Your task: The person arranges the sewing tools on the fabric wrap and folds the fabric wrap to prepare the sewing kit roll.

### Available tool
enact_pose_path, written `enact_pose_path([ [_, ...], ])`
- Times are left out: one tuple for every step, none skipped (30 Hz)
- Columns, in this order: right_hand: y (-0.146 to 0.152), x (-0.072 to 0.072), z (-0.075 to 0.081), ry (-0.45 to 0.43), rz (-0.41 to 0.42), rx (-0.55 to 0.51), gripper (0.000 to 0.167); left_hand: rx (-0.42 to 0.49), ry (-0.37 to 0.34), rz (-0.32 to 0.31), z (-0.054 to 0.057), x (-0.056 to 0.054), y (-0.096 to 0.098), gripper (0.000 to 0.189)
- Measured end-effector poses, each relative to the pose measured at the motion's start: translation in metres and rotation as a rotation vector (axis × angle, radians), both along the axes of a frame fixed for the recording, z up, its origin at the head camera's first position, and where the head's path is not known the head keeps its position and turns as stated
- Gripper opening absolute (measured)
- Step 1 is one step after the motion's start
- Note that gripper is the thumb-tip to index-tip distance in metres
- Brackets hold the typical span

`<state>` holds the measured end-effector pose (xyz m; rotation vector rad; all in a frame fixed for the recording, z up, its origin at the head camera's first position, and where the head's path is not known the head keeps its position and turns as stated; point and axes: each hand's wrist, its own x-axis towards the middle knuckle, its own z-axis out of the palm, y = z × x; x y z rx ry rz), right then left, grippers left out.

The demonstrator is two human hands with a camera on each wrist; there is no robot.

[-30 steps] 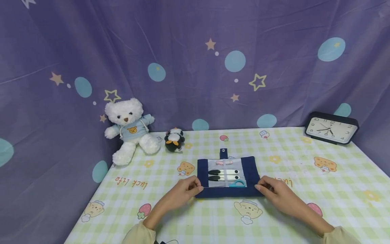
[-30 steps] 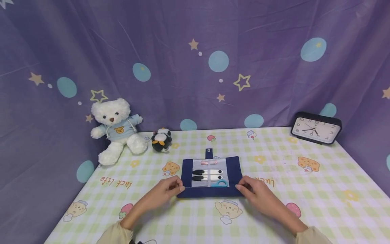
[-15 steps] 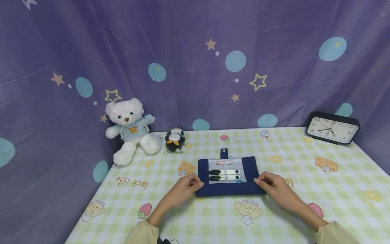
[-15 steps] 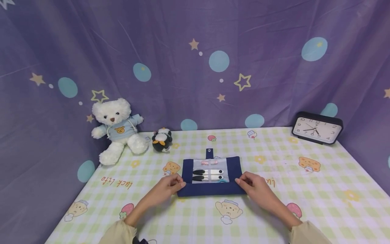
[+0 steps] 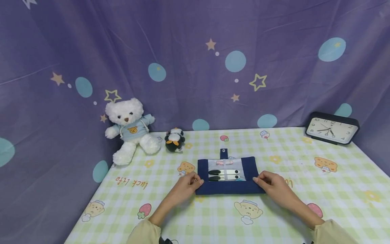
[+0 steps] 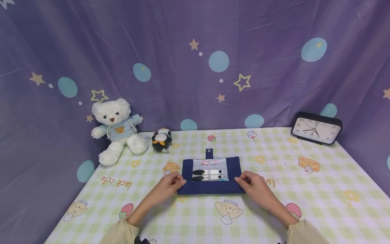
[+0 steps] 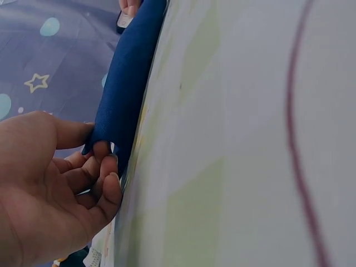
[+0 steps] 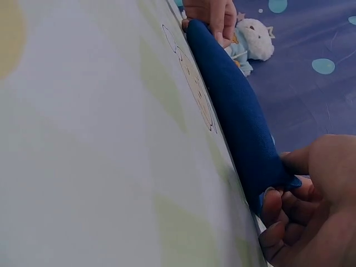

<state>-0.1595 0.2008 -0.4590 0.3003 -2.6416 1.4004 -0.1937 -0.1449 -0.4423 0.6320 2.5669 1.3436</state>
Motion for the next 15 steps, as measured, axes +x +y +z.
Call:
enact_pose_path([
  [0.0, 0.0, 0.0, -0.003, 0.0, 0.0, 0.02, -0.003, 0.003, 0.003, 0.0, 0.0, 0.0, 0.018],
  [0.0, -0.001, 0.0, -0.006, 0.001, 0.002, 0.02, -0.009, 0.006, 0.006, 0.0, 0.0, 0.0, 0.018],
  [0.001, -0.001, 0.0, -0.007, 0.007, 0.003, 0.019, -0.011, 0.01, 0.007, -0.001, -0.001, 0.0, 0.018],
  [0.001, -0.002, 0.0, -0.009, 0.019, 0.001, 0.017, -0.015, 0.009, 0.008, -0.001, -0.001, 0.0, 0.017],
  [0.002, -0.002, 0.0, -0.011, 0.03, -0.001, 0.015, -0.017, 0.009, 0.008, -0.001, -0.001, 0.0, 0.017],
  [0.004, -0.002, 0.0, -0.014, 0.045, -0.009, 0.012, -0.021, 0.008, 0.009, -0.002, -0.001, 0.0, 0.016],
  [0.005, -0.002, 0.0, -0.016, 0.064, -0.016, 0.009, -0.021, 0.011, 0.006, -0.002, -0.001, -0.001, 0.016],
  [0.006, -0.002, -0.001, -0.014, 0.084, -0.024, 0.007, -0.022, 0.009, 0.006, -0.002, -0.002, -0.001, 0.016],
  [0.008, -0.002, -0.001, -0.013, 0.103, -0.038, 0.004, -0.019, 0.01, 0.004, -0.003, -0.002, -0.001, 0.016],
  [0.009, -0.001, -0.001, -0.013, 0.12, -0.05, 0.003, -0.02, 0.006, 0.006, -0.003, -0.002, -0.001, 0.016],
  [0.01, -0.001, -0.001, -0.007, 0.136, -0.06, 0.004, -0.021, 0.006, 0.007, -0.003, -0.002, -0.001, 0.016],
  [0.011, -0.001, -0.001, 0.004, 0.153, -0.067, 0.007, -0.02, 0.006, 0.009, -0.003, -0.002, 0.0, 0.016],
  [0.012, 0.0, -0.002, 0.022, 0.167, -0.067, 0.011, -0.02, 0.007, 0.011, -0.003, -0.002, 0.0, 0.016],
  [0.012, 0.0, -0.001, 0.045, 0.178, -0.065, 0.013, -0.022, 0.003, 0.016, -0.003, -0.002, 0.0, 0.016],
  [0.012, 0.0, -0.001, 0.072, 0.189, -0.057, 0.015, -0.022, 0.005, 0.017, -0.003, -0.003, 0.0, 0.016],
])
